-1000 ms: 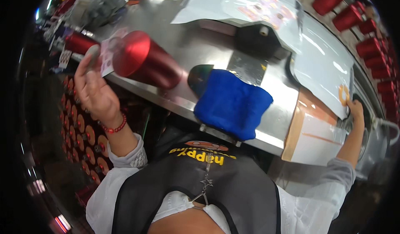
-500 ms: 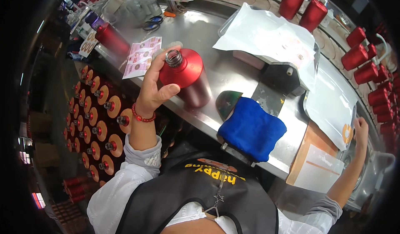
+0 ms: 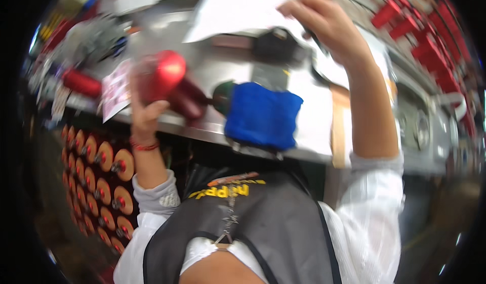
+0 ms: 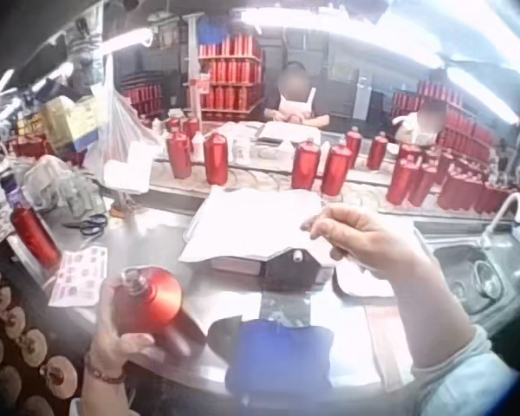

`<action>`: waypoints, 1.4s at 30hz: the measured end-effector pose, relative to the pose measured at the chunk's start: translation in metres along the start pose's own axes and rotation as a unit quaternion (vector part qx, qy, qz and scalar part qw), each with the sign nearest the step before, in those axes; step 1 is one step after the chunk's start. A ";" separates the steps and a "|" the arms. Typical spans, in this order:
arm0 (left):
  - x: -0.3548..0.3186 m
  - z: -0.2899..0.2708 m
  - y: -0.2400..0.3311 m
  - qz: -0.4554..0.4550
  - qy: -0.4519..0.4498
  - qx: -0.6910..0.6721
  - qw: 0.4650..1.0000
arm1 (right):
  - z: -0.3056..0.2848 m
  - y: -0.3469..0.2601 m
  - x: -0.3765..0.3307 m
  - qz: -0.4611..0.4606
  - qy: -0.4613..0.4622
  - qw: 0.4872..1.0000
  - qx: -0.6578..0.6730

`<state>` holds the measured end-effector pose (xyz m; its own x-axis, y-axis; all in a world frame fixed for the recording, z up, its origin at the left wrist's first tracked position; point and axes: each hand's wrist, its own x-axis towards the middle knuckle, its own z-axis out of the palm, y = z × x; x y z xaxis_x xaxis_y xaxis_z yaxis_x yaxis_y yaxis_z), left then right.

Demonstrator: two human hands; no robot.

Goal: The person applies a red label to a red cylindrical bottle, smooths it with a green card, and uses a wooden stick to press the edges. They then place a gold circular sticker on the bottle neck and smooth it. The process is repeated for a second bottle.

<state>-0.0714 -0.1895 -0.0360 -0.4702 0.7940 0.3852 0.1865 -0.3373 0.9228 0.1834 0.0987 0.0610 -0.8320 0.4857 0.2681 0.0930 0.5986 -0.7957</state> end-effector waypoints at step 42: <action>0.016 0.015 0.007 0.020 0.011 -0.101 0.995 | 0.107 -0.093 0.033 0.022 -0.001 0.916 0.401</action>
<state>-0.0645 -0.1718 -0.0235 -0.4851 0.7672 0.4196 0.0303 -0.4648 0.8849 0.0888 -0.0096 0.0855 -0.8377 0.4972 0.2260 -0.3043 -0.0813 -0.9491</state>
